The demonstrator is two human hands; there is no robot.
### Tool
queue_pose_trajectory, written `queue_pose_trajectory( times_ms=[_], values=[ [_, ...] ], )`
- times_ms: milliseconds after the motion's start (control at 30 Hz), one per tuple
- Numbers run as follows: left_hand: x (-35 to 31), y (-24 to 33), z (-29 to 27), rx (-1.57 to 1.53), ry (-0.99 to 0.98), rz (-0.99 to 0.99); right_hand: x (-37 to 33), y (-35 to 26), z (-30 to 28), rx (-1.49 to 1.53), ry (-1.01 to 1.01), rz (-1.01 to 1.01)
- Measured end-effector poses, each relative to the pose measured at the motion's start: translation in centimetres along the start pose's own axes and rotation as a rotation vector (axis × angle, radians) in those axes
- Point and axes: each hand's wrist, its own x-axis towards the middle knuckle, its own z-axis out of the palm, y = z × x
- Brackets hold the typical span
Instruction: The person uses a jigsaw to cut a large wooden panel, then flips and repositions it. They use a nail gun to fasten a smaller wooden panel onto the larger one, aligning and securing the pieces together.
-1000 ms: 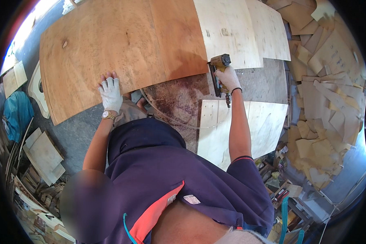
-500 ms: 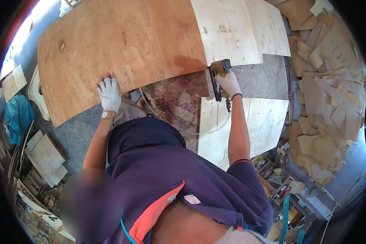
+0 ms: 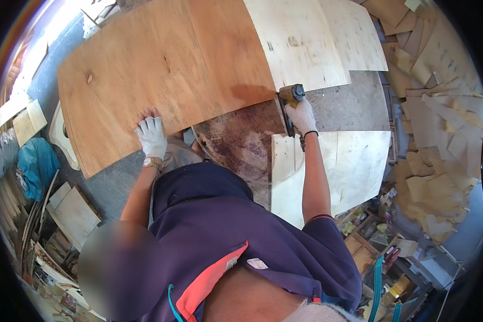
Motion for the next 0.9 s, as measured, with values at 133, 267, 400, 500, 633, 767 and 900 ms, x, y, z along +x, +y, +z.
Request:
queue_pose_trajectory(
  times_ms=[133,267,400,500,633,767,900],
  values=[
    [-0.1,-0.3,0.5,-0.064,0.056,0.023,-1.4,0.3,-1.0,0.084,0.061,0.071],
    [-0.3,-0.8,0.8,-0.170,0.098,0.043,-6.7,1.1,-1.7,0.073,0.275,0.223],
    [-0.3,-1.5,0.8,-0.151,-0.013,0.080,-12.6,0.8,-2.5,-0.192,0.361,0.631],
    [-0.2,-1.8,0.6,-0.161,-0.081,0.105,-16.1,1.4,-2.9,-0.158,0.374,0.771],
    [0.4,-1.9,-2.3,-0.184,-0.180,0.109,-16.3,2.9,-0.7,-0.176,0.476,0.638],
    [0.5,-2.1,-4.4,-0.181,-0.087,0.150,-10.8,4.4,4.0,0.628,0.368,0.484],
    [0.6,-3.2,-7.0,-0.172,-0.082,0.141,-0.9,-1.5,6.7,1.636,0.075,0.727]
  ],
)
